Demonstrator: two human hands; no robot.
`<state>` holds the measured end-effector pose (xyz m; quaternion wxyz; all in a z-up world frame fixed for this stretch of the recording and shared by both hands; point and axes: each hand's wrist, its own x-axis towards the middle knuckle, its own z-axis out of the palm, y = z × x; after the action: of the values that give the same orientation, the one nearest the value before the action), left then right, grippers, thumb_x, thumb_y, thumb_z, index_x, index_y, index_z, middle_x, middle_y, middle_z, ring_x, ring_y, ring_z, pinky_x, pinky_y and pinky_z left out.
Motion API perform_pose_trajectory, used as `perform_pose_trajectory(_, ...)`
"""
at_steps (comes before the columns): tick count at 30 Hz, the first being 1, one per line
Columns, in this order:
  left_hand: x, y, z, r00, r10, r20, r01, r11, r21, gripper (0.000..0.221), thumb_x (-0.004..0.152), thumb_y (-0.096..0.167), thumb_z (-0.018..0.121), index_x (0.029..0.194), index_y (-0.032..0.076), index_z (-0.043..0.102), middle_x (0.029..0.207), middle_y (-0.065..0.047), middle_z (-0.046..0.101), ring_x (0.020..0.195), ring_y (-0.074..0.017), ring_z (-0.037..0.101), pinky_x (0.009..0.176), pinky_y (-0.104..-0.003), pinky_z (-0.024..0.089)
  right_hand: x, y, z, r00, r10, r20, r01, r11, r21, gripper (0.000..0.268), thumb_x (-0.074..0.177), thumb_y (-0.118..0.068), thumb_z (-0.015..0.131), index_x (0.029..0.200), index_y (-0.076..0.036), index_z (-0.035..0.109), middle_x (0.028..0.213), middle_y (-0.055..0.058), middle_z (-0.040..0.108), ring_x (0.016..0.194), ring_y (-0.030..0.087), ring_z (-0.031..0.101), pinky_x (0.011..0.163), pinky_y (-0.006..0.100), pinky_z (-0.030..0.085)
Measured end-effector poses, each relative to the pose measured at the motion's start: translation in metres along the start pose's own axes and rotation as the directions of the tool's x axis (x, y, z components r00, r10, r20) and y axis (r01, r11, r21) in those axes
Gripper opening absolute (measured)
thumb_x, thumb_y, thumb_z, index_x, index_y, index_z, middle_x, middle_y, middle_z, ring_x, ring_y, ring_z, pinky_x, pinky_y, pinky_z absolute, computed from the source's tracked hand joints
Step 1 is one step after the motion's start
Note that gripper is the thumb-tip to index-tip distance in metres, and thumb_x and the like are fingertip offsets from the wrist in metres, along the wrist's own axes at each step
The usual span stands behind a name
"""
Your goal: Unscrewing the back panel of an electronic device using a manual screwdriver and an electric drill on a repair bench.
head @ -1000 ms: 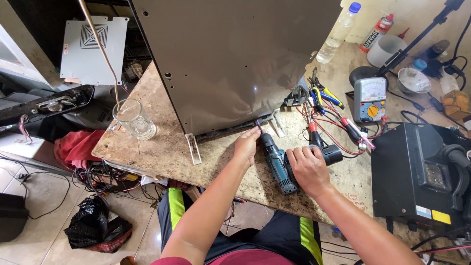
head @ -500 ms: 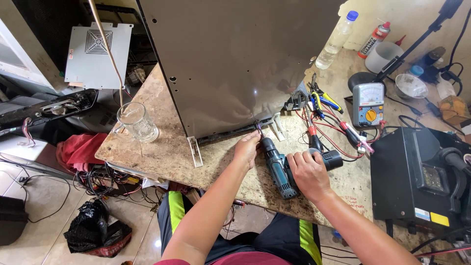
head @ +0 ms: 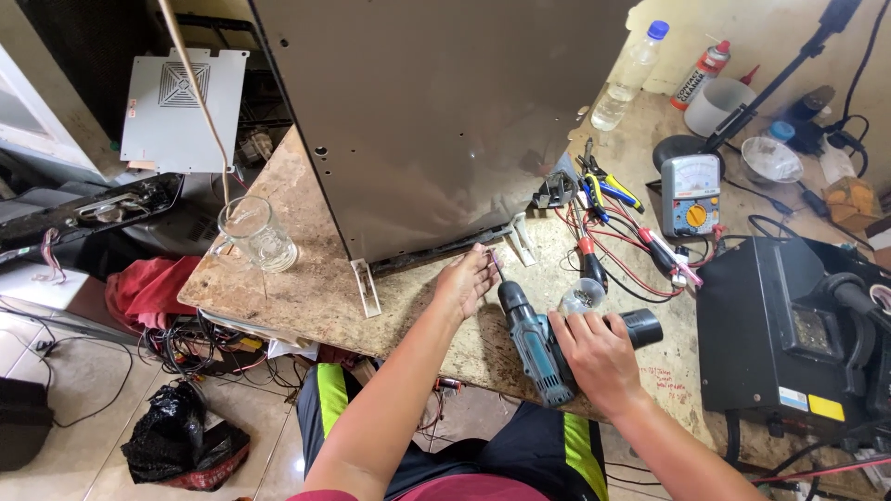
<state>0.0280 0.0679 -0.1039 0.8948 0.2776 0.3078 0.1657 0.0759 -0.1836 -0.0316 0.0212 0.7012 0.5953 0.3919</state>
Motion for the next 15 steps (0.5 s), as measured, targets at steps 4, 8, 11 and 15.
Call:
perform_pose_trajectory(4,-0.066,0.047,0.049,0.984,-0.108,-0.144,0.134,0.975,0.179,0.04,0.093,0.013,0.071,0.13,0.003,0.064,0.114,-0.014,0.075,0.095,-0.0176,0.072,0.077,-0.024,0.06,-0.022,-0.004,-0.024,0.966,0.069,0.249,-0.064,0.998,-0.029,0.042,0.091,-0.009,0.066,0.131,-0.021,0.066,0.101,0.0,0.068,0.091,0.022,0.065,0.089,0.04,0.044)
perform_pose_trajectory(8,-0.071,0.032,0.055,0.98,-0.152,-0.13,0.184,0.94,0.288,0.032,0.091,0.007,0.074,0.124,0.006,0.072,0.103,-0.009,0.079,0.087,-0.0099,0.074,0.058,-0.017,0.05,-0.05,-0.011,-0.037,0.959,0.148,0.24,-0.159,0.987,0.026,0.044,0.087,-0.006,0.07,0.128,-0.02,0.068,0.098,0.001,0.069,0.087,0.023,0.065,0.084,0.04,0.046)
perform_pose_trajectory(11,-0.07,0.02,0.066,0.984,-0.129,-0.122,0.159,0.945,0.286,0.024,0.092,0.012,0.075,0.115,0.005,0.076,0.104,-0.009,0.079,0.089,-0.0149,0.074,0.069,-0.022,0.056,-0.073,-0.015,-0.046,0.935,0.237,0.265,-0.247,0.969,0.007,0.048,0.085,-0.007,0.074,0.13,-0.023,0.068,0.099,-0.001,0.071,0.086,0.021,0.066,0.081,0.037,0.044)
perform_pose_trajectory(15,-0.086,0.017,0.099,0.993,-0.05,-0.109,0.102,0.83,0.549,0.034,0.09,0.029,0.076,0.12,0.013,0.075,0.098,-0.006,0.078,0.078,-0.0106,0.066,0.061,-0.023,0.045,-0.103,-0.019,-0.067,0.894,0.335,0.298,-0.353,0.936,0.006,0.042,0.093,-0.013,0.062,0.133,-0.024,0.067,0.103,-0.004,0.068,0.091,0.019,0.064,0.087,0.037,0.041)
